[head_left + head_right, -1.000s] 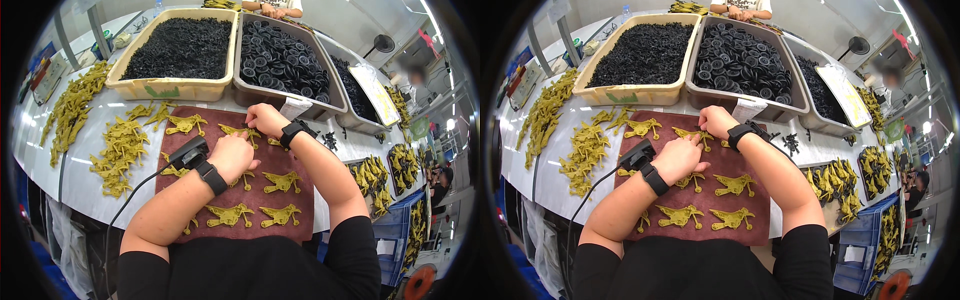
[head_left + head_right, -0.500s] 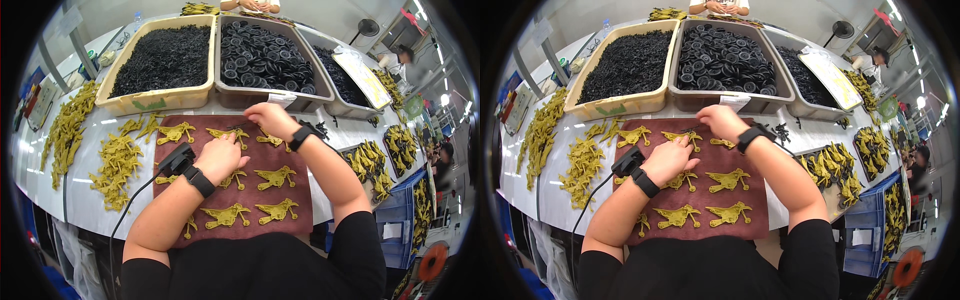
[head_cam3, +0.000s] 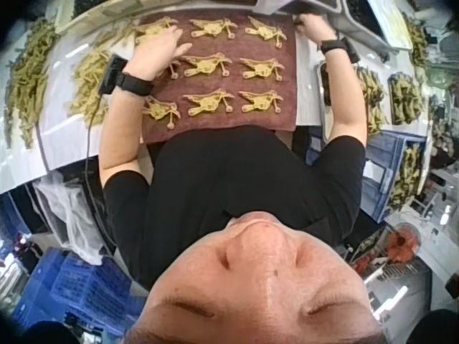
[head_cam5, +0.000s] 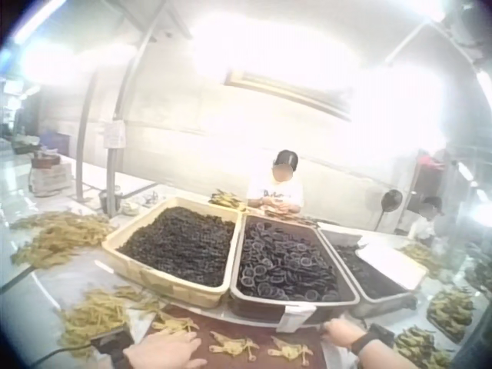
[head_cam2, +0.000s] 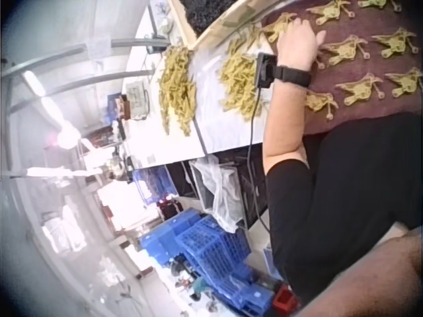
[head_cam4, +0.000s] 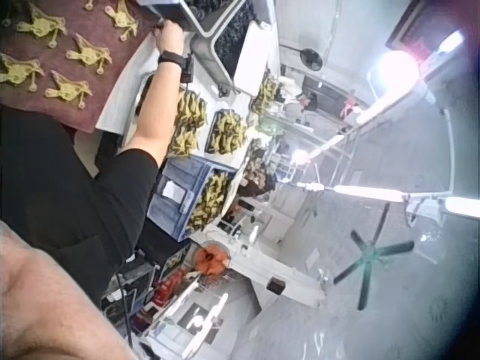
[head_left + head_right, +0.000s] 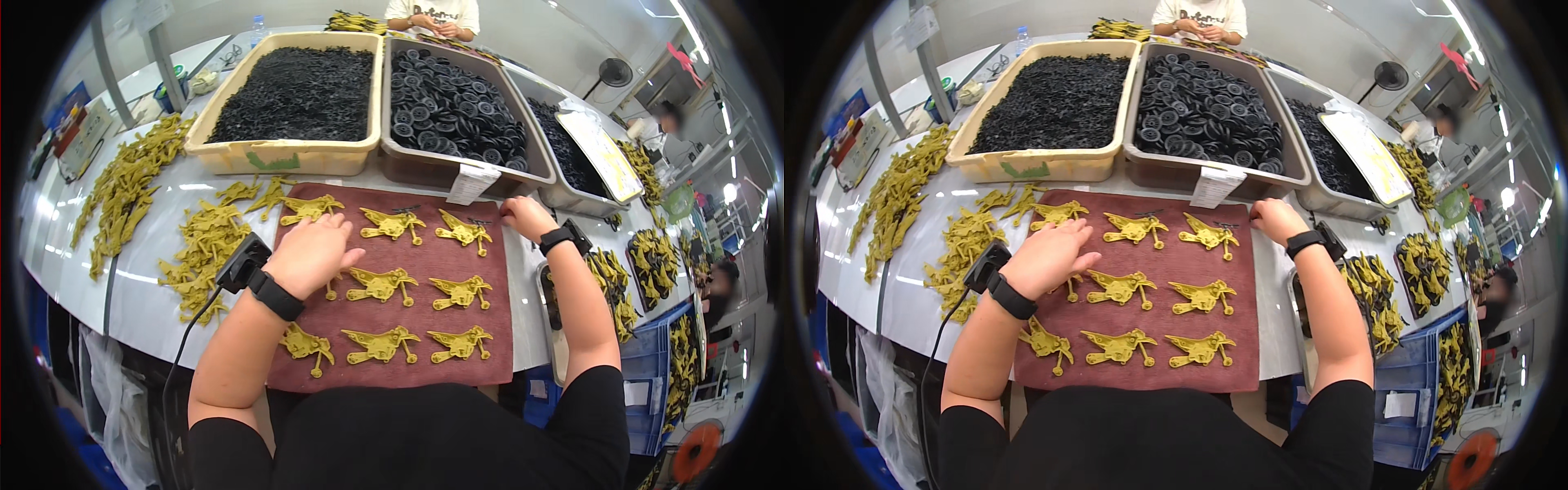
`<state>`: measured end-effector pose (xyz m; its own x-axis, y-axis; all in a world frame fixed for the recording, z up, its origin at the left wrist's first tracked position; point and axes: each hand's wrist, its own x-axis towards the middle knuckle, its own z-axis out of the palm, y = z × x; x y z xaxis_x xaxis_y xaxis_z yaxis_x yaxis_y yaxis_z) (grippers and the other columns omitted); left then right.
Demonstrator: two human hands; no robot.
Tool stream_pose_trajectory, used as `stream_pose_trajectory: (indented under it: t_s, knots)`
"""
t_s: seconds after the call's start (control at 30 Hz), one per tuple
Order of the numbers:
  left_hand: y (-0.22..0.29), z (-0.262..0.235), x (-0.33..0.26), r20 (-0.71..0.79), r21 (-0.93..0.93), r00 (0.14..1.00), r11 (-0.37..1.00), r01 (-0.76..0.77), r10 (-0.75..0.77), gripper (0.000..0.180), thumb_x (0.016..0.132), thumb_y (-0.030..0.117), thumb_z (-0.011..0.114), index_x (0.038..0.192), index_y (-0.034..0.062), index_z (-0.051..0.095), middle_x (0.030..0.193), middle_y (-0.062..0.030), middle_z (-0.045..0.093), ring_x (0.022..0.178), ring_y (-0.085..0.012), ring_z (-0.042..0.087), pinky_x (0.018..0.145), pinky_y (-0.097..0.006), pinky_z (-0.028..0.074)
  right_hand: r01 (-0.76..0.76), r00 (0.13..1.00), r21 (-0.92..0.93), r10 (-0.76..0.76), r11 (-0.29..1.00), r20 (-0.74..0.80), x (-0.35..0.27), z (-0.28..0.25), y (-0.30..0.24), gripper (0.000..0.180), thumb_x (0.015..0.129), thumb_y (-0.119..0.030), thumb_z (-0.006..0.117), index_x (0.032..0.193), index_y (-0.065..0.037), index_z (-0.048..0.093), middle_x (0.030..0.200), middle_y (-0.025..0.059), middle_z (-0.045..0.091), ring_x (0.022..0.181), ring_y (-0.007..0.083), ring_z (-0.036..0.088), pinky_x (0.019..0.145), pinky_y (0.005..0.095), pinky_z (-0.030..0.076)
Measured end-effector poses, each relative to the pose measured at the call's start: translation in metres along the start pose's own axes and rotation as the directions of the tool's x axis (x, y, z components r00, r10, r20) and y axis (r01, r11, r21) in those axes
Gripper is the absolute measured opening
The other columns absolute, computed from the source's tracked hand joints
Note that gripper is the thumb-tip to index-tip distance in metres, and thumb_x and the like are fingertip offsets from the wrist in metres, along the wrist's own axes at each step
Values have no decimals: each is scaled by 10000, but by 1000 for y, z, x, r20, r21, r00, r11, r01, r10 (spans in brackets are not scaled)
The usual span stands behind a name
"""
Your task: Assembling small yellow toy motorcycles by attaching black rubber tires to the frame.
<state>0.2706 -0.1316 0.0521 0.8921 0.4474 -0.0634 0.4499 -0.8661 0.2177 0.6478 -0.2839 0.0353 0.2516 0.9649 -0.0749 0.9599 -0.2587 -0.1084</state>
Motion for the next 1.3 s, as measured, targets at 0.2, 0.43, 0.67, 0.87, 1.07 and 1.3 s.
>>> stream_pose_trajectory:
  t_s: [0.2,0.43,0.67,0.87,1.07,1.3]
  knots:
    - [-37,18,-13,-95,16,993,997,76,-75,601,880,385,556,1265,-60,435,1362,-227,409,1274,-338,382,1036,-416,340,141,983,359,-86,922,-165,9,-20,-88,210,794,-108,638,966,12,626,850,161,651,766,259,646,702,327,505]
    - [-48,38,-9,-124,-12,992,999,37,-38,704,853,430,571,1309,-75,390,1401,-223,365,1311,-337,337,1056,-400,299,306,949,653,-275,693,-152,83,2,-195,226,817,-39,611,1040,0,616,849,103,644,810,185,623,743,294,494]
    - [-53,49,-8,-225,-71,974,997,8,-24,664,837,422,585,1275,-56,445,1380,-196,404,1276,-319,388,1038,-403,327,53,941,841,-309,539,138,121,10,-242,212,937,-36,433,1072,-3,594,822,24,596,705,71,569,663,219,495]
    - [-53,49,-9,-233,-75,971,997,34,-51,642,820,406,607,1263,-38,467,1367,-184,424,1275,-315,393,1030,-409,341,184,933,744,-351,642,73,132,9,-243,188,872,-43,554,1037,-10,637,866,62,631,780,130,594,741,256,490]
    - [-54,45,-14,-236,-110,970,994,26,-52,608,809,387,623,1231,-32,493,1347,-169,449,1263,-305,406,1021,-408,348,591,803,351,-571,726,-171,139,24,-246,139,789,-60,630,921,-22,658,873,150,637,842,282,615,766,344,479]
    - [-50,52,-12,-236,-75,969,996,49,-65,618,799,379,633,1245,-22,481,1348,-158,452,1271,-283,404,1017,-411,348,465,872,411,-484,784,-64,138,20,-253,134,793,3,604,924,13,630,866,171,656,825,283,658,731,339,504]
